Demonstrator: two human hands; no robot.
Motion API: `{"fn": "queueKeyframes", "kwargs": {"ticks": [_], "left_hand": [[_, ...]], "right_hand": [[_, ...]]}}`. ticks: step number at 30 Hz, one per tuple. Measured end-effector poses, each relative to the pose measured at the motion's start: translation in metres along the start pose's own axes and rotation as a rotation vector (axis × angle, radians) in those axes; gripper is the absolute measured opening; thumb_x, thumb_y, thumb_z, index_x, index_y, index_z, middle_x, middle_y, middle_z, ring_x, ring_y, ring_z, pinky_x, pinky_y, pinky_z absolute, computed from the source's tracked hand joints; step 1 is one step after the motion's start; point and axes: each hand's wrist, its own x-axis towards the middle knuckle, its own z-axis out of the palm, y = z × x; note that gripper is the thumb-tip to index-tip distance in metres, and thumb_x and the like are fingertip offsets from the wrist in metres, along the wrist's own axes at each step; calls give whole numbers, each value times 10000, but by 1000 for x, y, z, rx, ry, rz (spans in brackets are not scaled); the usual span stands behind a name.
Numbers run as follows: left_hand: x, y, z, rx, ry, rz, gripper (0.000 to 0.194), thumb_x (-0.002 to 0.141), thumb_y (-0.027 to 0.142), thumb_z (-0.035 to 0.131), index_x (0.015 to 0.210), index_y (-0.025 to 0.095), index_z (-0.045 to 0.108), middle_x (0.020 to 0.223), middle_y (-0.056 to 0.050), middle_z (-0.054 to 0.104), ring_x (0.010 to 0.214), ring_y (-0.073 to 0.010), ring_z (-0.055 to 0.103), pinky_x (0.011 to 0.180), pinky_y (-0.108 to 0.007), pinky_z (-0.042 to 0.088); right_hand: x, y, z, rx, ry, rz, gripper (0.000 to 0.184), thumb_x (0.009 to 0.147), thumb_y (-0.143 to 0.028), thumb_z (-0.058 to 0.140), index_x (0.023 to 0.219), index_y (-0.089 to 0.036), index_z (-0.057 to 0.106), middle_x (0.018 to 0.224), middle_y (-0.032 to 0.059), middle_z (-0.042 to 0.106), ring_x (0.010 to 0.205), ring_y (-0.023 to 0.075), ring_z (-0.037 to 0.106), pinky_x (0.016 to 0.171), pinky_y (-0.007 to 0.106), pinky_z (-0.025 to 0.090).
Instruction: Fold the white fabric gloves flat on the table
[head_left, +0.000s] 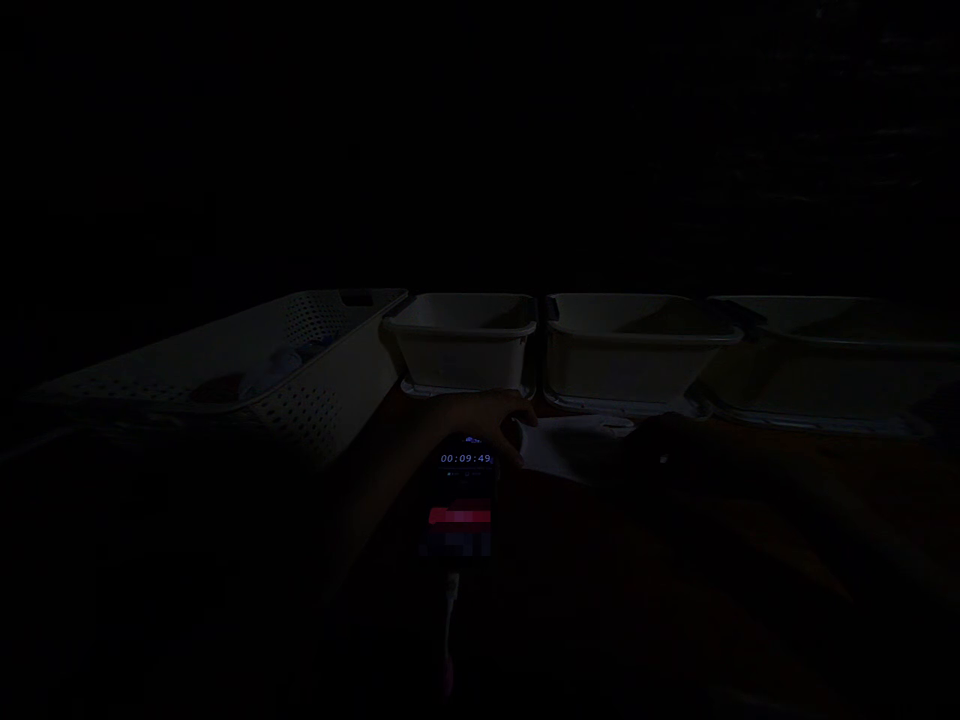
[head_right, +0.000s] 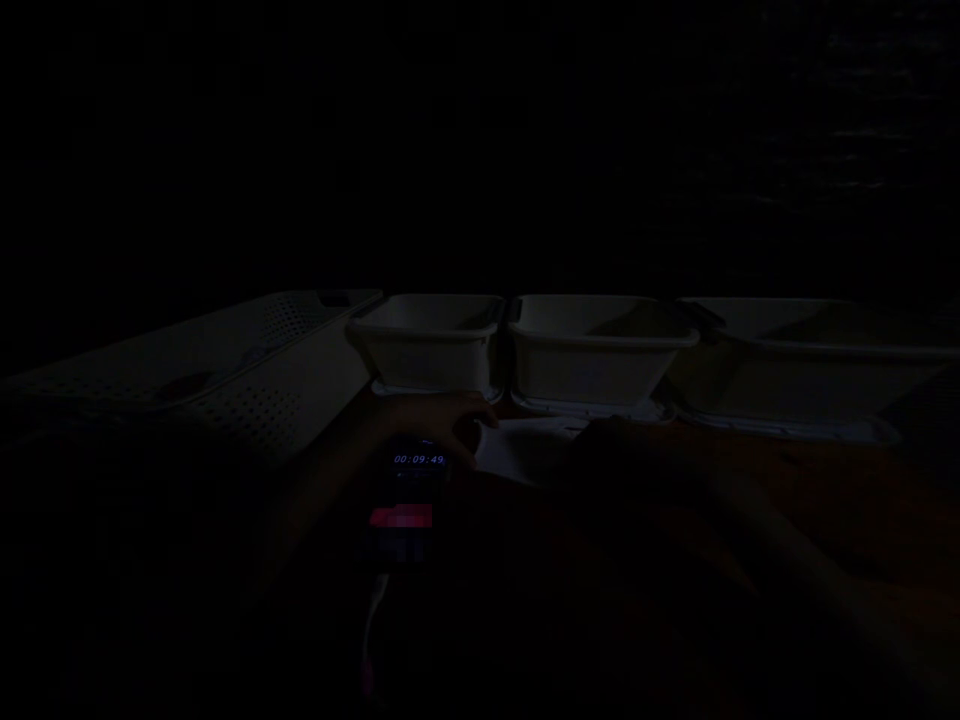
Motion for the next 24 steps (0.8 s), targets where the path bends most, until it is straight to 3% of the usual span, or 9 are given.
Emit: {"fn": "queueKeyframes", "kwargs": {"ticks": [4,11,15,21,24], "left_hand": [[0,0,0,7,1,20,684,564,503,703,1139,190,506,1145,-74,508,1016,-186,500,815,-251,396],[0,2,-1,20,-5,29,663,570,483,704,1133,197,504,1158,-67,499,1029,-189,486,827,-263,385],[1,3,-1,32,-14,21,667,582,474,696,1153,197,491,1181,-70,486,1042,-187,476,847,-263,378],[0,6,-3,51,-17,1,651,582,421,708,1152,193,493,1187,-72,489,1053,-194,471,862,-277,380],[-2,9,-5,51,-13,8,607,603,383,695,1145,193,497,1188,-66,490,1051,-190,473,860,-274,381]], "right_hand": [[1,-4,-3,-1,-115,113,238,731,-221,476,813,-131,680,891,113,668,754,231,630,654,325,493],[5,1,-5,74,-121,92,210,735,-197,472,785,-156,672,814,66,675,708,196,633,599,265,478],[8,3,-1,67,2,-38,166,704,-159,485,714,-165,650,766,56,669,683,182,623,589,251,466],[20,-6,23,250,285,-123,272,702,-214,559,946,-145,658,922,44,674,799,145,626,698,245,504],[25,-20,34,266,294,-148,281,794,-260,456,789,-98,686,823,46,688,768,117,629,734,247,506]]}}
